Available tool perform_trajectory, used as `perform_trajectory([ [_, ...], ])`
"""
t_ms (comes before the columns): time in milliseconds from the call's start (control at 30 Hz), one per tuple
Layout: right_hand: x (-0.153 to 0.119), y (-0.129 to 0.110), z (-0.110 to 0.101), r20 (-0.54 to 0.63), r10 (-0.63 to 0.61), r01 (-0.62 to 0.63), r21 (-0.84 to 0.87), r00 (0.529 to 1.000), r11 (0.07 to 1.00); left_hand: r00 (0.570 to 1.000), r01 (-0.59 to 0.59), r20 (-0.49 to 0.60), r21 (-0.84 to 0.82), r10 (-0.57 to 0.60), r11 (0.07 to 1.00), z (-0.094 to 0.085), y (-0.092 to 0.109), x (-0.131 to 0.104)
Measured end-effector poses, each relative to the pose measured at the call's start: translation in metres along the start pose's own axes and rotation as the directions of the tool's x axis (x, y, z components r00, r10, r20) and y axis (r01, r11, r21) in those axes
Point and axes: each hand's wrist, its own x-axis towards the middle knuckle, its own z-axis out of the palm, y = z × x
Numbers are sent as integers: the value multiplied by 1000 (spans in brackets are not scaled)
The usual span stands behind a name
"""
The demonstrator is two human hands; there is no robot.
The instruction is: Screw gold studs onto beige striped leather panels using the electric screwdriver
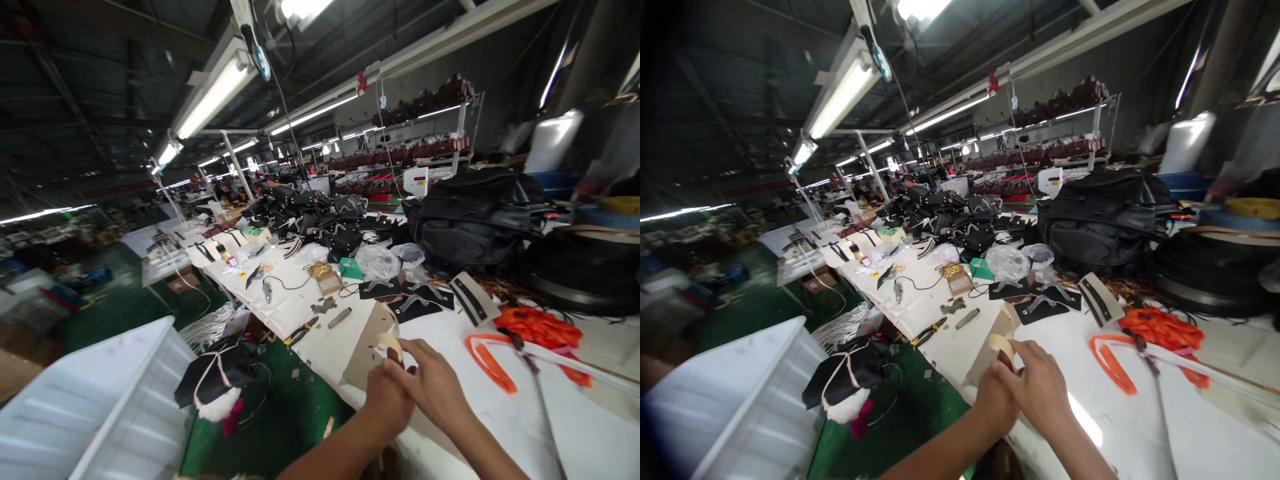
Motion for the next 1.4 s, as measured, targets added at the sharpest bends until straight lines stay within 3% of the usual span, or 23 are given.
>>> perform_trajectory([
  [100, 1, 6, 12, 62, 66, -68, 20, 996, 998, 994, -89, 85, 197, 73, 976, 2, -7, -18],
  [300, -2, 28, 9, 130, 227, -258, 316, 965, 913, 984, 9, 172, 187, -42, 982, 10, -7, -38],
  [467, 5, 20, -15, 62, 439, -370, 651, 896, 663, 953, 50, 293, 86, -73, 995, 24, -4, -47],
  [600, 5, 7, -36, -41, 497, -273, 795, 867, 542, 922, -45, 382, -62, 65, 997, 24, -6, -46],
  [700, -1, -1, -47, 60, 414, -298, 787, 908, 540, 946, -63, 277, -347, 166, 936, 13, -1, -32],
  [767, -8, -4, -50, 208, 324, -357, 776, 923, 520, 976, -26, 169, -541, 139, 841, -1, 10, -19],
  [867, -22, -7, -44, 351, 224, -417, 764, 909, 493, 995, 1, 72, -724, 74, 690, -25, 35, -3],
  [967, -33, -8, -36, 458, 179, -486, 747, 871, 452, 999, -38, -25, -772, 30, 635, -42, 58, 5],
  [1033, -38, -8, -32, 522, 148, -530, 732, 840, 428, 997, -61, -81, -747, 1, 662, -48, 66, 8],
  [1100, -40, -5, -31, 536, 109, -519, 716, 837, 467, 994, -63, -109, -704, -20, 708, -50, 68, 8],
  [1167, -41, -2, -34, 451, 100, -420, 697, 887, 581, 990, -67, -135, -657, -31, 751, -51, 67, 7],
  [1267, -41, 2, -43, 84, 195, -205, 619, 977, 758, 989, -75, -149, -606, -20, 792, -50, 63, 3],
  [1333, -40, 1, -52, -226, 205, -61, 518, 952, 853, 991, -82, -134, -580, 4, 811, -49, 61, 0],
  [1400, -38, -4, -60, -448, 70, 110, 362, 891, 926, 993, -92, -112, -555, 35, 826, -47, 61, -3],
])
